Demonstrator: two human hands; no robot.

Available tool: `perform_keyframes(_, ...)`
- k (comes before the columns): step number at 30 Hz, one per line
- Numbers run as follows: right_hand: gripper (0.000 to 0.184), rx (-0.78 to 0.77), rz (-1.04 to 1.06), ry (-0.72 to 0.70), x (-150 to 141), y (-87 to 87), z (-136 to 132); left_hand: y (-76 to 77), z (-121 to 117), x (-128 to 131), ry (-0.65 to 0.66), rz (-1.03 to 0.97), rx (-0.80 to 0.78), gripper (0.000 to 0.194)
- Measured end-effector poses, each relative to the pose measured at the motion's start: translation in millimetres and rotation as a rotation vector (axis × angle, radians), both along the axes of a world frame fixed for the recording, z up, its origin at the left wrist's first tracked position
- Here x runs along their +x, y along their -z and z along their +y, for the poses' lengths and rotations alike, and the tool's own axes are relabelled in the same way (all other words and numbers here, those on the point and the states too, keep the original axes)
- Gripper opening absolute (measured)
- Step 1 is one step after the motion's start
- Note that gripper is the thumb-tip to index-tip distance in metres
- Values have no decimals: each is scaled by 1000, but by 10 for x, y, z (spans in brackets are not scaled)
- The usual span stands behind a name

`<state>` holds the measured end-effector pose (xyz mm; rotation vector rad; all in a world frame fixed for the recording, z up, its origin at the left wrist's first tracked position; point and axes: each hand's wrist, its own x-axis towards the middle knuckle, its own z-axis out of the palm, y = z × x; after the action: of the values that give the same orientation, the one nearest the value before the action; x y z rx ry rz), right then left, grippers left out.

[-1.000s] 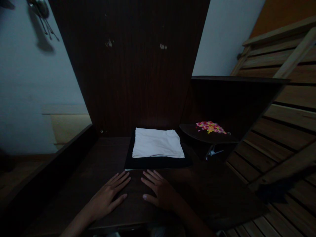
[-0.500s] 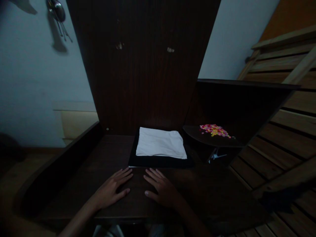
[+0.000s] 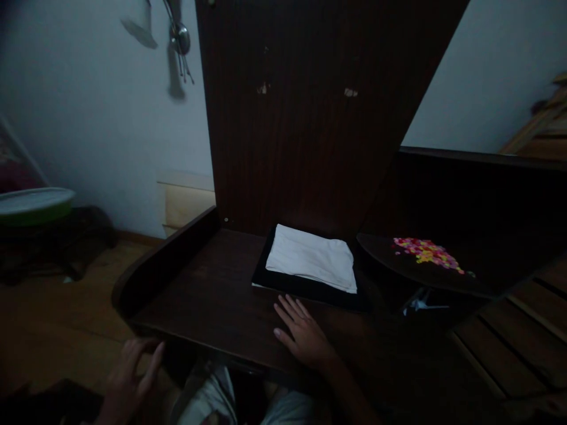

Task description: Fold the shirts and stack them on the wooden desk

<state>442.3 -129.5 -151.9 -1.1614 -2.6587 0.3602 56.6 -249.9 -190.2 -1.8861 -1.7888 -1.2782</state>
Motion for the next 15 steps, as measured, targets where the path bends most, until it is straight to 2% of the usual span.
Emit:
perform_keyframes(4, 60, 15, -30, 5, 10, 60, 19, 461, -829, -626, -255, 100, -323, 28)
perform_keyframes(6, 60, 36, -30, 5, 16, 89, 27, 581, -1163, -886, -348, 168, -501, 30)
perform_keyframes(8, 59, 62, -26, 4, 27, 121, 37, 640, -1425, -1080, -445, 226, -665, 37)
perform_keyframes(11, 59, 93, -22, -12, 50, 171, 55, 688, -1676, -1242, -584, 294, -878, 50)
perform_keyframes(15, 58, 132, -22, -28, 78, 233, 82, 732, -1773, -1264, -619, 333, -1080, 58)
